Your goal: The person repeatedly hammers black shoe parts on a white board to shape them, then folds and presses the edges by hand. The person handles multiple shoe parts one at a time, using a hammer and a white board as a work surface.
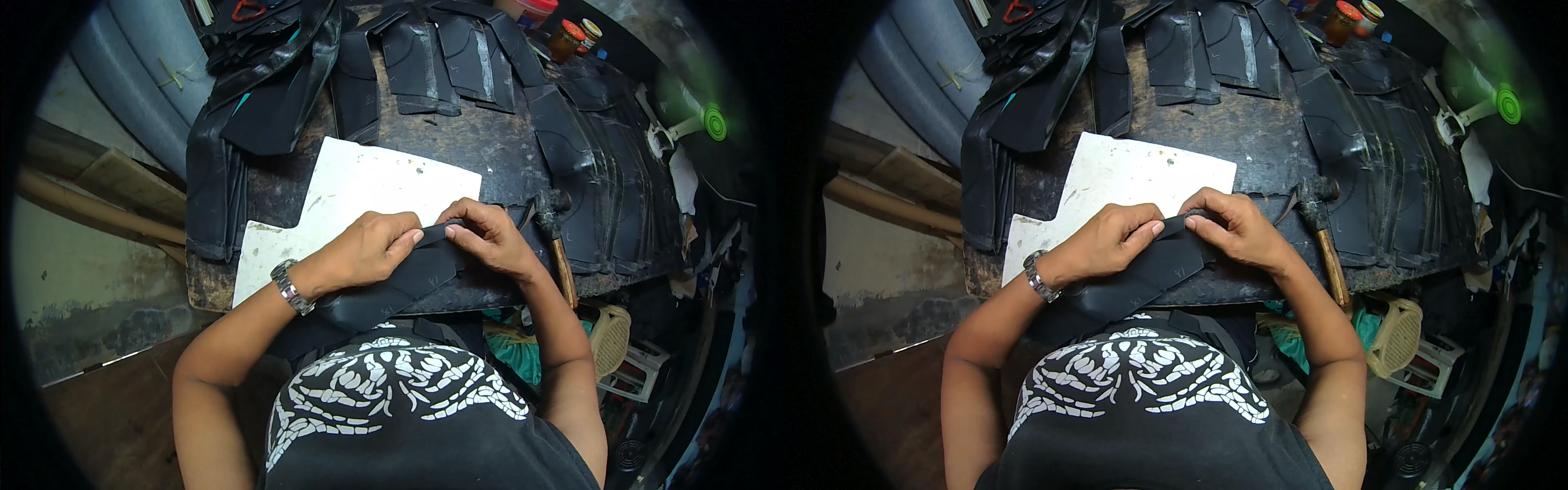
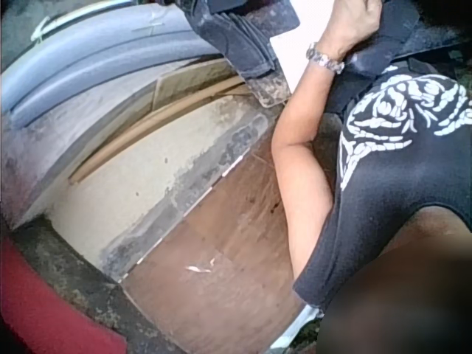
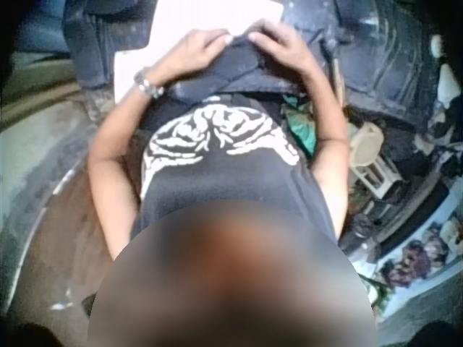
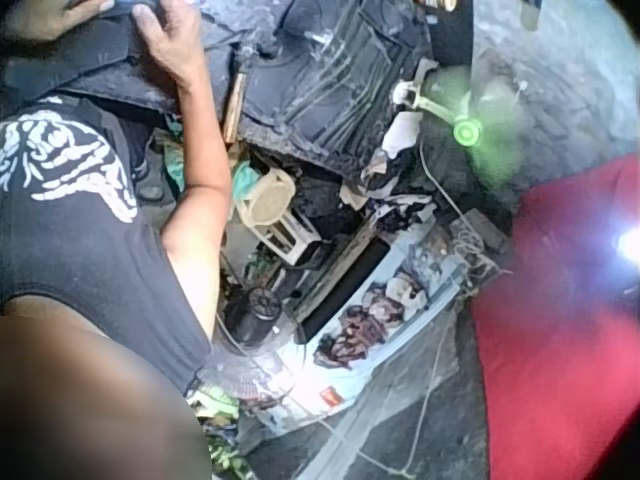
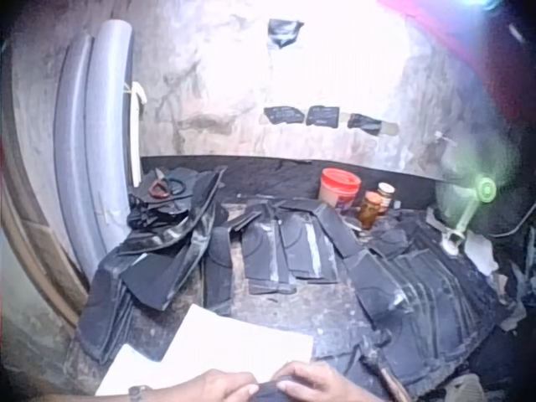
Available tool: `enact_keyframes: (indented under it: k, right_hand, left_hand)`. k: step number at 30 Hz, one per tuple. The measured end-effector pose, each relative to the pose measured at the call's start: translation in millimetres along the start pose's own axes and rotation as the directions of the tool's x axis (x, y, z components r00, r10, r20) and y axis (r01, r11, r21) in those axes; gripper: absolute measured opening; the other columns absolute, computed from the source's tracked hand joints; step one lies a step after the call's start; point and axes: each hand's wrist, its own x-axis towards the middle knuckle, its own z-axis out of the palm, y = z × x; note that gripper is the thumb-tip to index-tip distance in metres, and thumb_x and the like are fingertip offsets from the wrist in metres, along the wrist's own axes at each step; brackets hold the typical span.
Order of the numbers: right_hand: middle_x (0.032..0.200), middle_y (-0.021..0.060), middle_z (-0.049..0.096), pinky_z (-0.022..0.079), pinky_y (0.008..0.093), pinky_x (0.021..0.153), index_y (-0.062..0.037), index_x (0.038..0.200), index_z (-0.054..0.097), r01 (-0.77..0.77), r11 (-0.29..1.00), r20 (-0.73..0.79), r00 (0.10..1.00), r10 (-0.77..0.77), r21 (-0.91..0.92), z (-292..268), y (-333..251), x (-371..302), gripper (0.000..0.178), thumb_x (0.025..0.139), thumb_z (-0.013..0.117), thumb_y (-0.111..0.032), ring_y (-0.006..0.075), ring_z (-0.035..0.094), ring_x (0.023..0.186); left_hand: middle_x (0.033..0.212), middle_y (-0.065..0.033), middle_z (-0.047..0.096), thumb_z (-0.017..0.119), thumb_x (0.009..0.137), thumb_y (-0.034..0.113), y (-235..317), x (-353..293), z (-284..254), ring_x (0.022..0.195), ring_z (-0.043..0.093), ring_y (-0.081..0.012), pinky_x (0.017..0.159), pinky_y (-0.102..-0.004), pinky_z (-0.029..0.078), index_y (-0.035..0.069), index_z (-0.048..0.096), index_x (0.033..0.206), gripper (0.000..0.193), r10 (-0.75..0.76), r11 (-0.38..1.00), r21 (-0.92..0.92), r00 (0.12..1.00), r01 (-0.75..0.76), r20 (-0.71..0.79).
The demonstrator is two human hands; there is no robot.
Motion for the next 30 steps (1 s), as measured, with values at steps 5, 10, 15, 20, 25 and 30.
enact_keyframes:
  k: [5,10,15,20,25,30]
  right_hand:
    - [0.086,0.0049,0.068,0.049,0.0267,0.072,0.0014,0.104,0.068,0.089,0.990,-0.086,0.991,-0.099,-0.106,9.2,0.5,-3.0,0.015,0.098,0.066,-0.012,0.0095,0.060,0.078]
    - [0.081,0.0045,0.066,0.049,0.0264,0.068,0.0016,0.102,0.068,0.066,0.993,-0.106,0.991,-0.076,-0.102,12.3,-1.1,-3.7,0.015,0.098,0.065,-0.013,0.0094,0.060,0.074]
    - [0.078,0.0029,0.065,0.047,0.0252,0.064,0.0013,0.100,0.067,0.033,0.997,-0.142,0.989,-0.043,-0.070,14.4,3.3,-0.4,0.015,0.099,0.064,-0.014,0.0071,0.057,0.071]
    - [0.079,0.0006,0.064,0.046,0.0242,0.063,0.0007,0.099,0.067,0.031,0.999,-0.150,0.988,-0.035,-0.025,17.2,3.6,1.9,0.015,0.099,0.064,-0.013,0.0055,0.056,0.071]
    - [0.087,-0.0007,0.064,0.045,0.0230,0.071,0.0014,0.103,0.067,-0.059,0.993,-0.058,0.996,0.066,0.104,8.1,-6.7,1.6,0.018,0.099,0.066,-0.016,0.0049,0.056,0.078]
    - [0.082,-0.0033,0.061,0.039,0.0233,0.063,-0.0013,0.098,0.068,-0.115,0.986,-0.019,0.993,0.118,0.121,1.9,-11.0,5.9,0.023,0.100,0.067,-0.024,0.0046,0.049,0.072]
  left_hand:
    - [0.073,-0.0146,0.063,0.056,0.105,0.022,1.7,3.2,0.2,0.065,0.061,-0.0219,0.065,-0.0356,0.049,-0.001,0.067,0.104,0.025,-0.052,0.990,-0.132,0.998,0.054,0.022]
    - [0.070,-0.0113,0.061,0.055,0.106,0.022,1.6,2.9,-1.3,0.063,0.057,-0.0162,0.063,-0.0326,0.046,-0.001,0.067,0.104,0.026,-0.011,0.998,-0.059,0.999,0.013,0.038]
    - [0.069,-0.0104,0.061,0.057,0.105,0.020,-1.5,6.9,-1.2,0.063,0.056,-0.0154,0.063,-0.0320,0.046,-0.002,0.067,0.102,0.024,0.053,0.999,-0.007,0.999,-0.053,0.003]
    - [0.067,-0.0068,0.058,0.059,0.103,0.020,-2.7,12.1,-1.8,0.063,0.052,-0.0114,0.061,-0.0315,0.044,-0.001,0.068,0.102,0.023,-0.021,0.985,-0.171,1.000,0.022,0.008]
    - [0.067,-0.0073,0.057,0.059,0.103,0.019,1.4,11.1,-0.4,0.063,0.051,-0.0112,0.061,-0.0318,0.043,-0.001,0.068,0.101,0.022,-0.001,0.994,-0.109,1.000,0.004,0.026]
    - [0.069,-0.0129,0.060,0.059,0.102,0.018,-0.3,10.7,3.1,0.061,0.055,-0.0168,0.062,-0.0340,0.045,-0.001,0.066,0.101,0.021,0.023,0.999,-0.044,1.000,-0.023,-0.011]
